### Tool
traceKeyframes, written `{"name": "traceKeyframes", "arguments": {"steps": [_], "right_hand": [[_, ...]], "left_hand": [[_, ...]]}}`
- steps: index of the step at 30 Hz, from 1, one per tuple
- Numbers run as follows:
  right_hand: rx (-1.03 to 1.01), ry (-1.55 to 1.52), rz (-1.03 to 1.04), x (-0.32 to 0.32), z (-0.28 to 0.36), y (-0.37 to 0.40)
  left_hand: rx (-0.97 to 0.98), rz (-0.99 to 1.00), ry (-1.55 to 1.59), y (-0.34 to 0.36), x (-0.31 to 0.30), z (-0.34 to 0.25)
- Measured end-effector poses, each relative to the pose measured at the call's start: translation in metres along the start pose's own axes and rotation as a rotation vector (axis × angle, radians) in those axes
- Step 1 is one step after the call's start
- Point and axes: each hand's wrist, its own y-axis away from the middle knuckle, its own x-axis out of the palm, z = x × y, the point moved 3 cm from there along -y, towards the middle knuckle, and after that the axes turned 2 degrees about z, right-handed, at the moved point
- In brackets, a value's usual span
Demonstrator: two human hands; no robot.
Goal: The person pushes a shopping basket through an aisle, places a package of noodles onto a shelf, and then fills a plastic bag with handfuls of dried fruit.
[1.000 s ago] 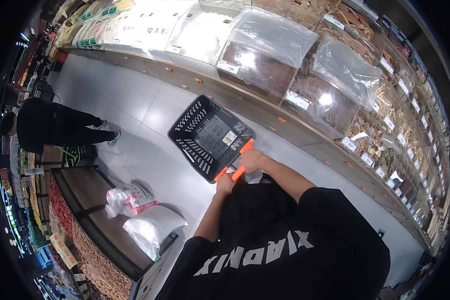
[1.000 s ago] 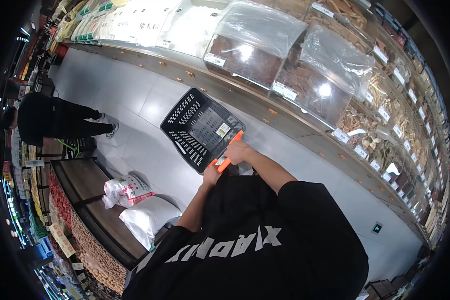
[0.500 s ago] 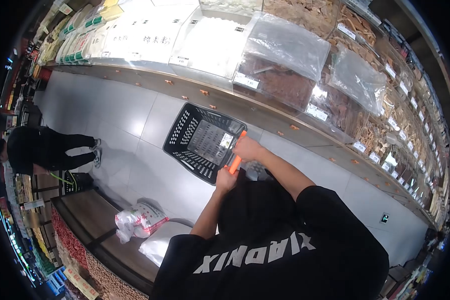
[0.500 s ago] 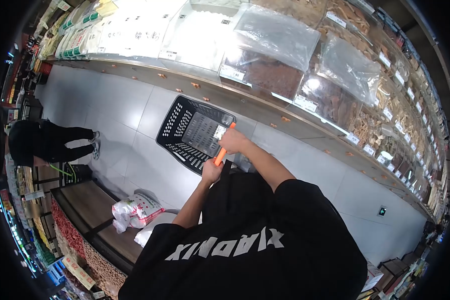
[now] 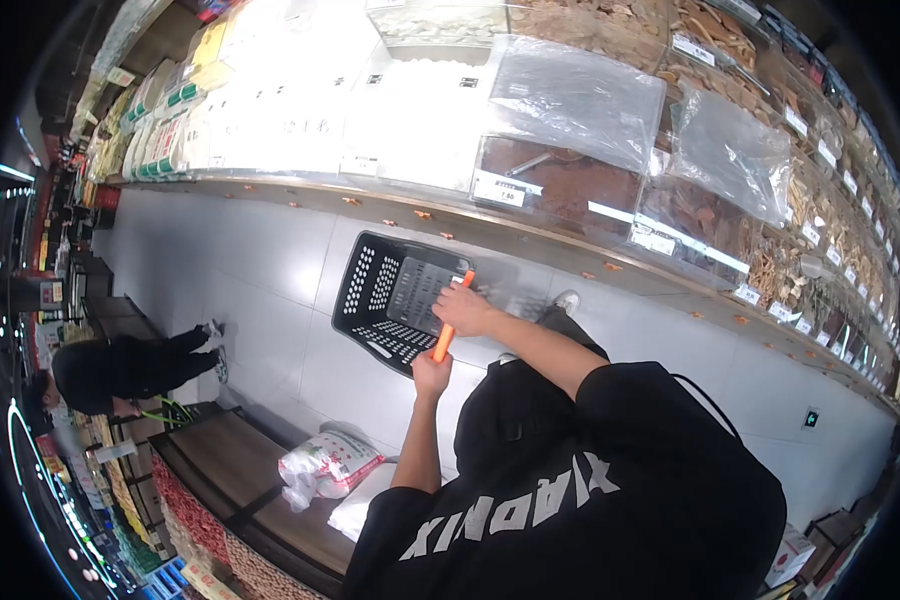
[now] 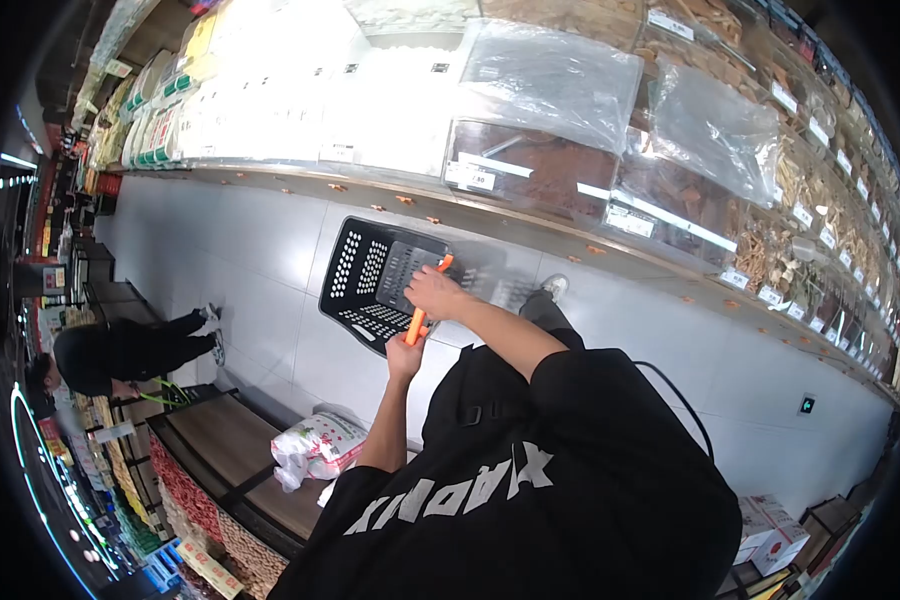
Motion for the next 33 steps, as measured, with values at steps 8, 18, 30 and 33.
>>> {"name": "traceKeyframes", "arguments": {"steps": [8,18,30,33], "right_hand": [[0.274,-0.399,-0.202,-0.022,-0.065,0.079],[0.621,-0.469,-0.700,-0.123,-0.203,0.214],[0.573,-0.390,-0.688,-0.134,-0.216,0.219],[0.495,-0.412,-0.666,-0.126,-0.211,0.198]], "left_hand": [[-0.256,-0.005,-0.103,-0.048,-0.050,-0.016],[-0.086,-0.145,-0.357,-0.185,-0.037,0.011],[-0.274,-0.184,-0.397,-0.180,-0.032,-0.068],[-0.238,-0.151,-0.404,-0.182,-0.030,-0.065]]}}
